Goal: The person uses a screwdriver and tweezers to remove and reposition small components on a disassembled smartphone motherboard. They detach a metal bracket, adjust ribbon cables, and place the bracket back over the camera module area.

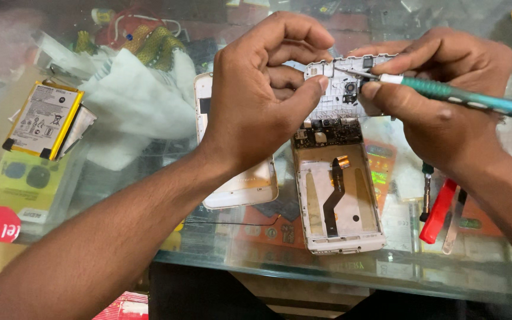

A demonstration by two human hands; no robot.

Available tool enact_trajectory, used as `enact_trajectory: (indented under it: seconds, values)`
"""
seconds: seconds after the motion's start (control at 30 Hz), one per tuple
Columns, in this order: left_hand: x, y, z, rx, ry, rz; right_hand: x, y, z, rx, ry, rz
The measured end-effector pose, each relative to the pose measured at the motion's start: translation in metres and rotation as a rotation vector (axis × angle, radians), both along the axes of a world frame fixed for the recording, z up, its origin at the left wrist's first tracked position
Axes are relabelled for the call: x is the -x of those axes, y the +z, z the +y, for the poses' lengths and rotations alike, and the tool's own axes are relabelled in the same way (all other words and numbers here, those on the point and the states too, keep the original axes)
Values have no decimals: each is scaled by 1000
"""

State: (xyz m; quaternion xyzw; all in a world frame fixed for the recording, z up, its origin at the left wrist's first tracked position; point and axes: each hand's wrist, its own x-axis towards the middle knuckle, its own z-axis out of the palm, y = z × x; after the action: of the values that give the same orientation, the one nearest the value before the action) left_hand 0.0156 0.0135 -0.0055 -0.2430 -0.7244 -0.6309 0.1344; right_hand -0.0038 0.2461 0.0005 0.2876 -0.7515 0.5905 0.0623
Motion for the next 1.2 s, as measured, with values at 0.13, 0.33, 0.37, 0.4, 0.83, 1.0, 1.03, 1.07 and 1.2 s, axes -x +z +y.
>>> enact_trajectory:
  seconds: [0.13,0.33,0.37,0.4,0.83,1.0,1.03,1.07,1.2]
  values:
    - [-3,8,0,-44,-67,-53,2,-3,1,70,5,-33]
    - [-1,7,-1,-60,-72,-58,2,-4,3,80,17,-35]
    - [0,5,-1,-50,-76,-2,2,-3,3,82,13,-47]
    - [0,3,-1,-43,-79,25,1,-4,4,85,10,-59]
    - [2,2,-3,-16,-67,-53,1,-3,4,90,-5,-75]
    - [5,-3,-7,-87,-162,-56,3,-4,4,110,3,-65]
    - [6,-5,-8,-110,-193,-54,4,-4,4,92,34,-9]
    - [7,-7,-9,-118,-206,-51,5,-4,5,88,51,18]
    - [9,-12,-12,-108,-202,-50,6,-5,6,86,74,48]
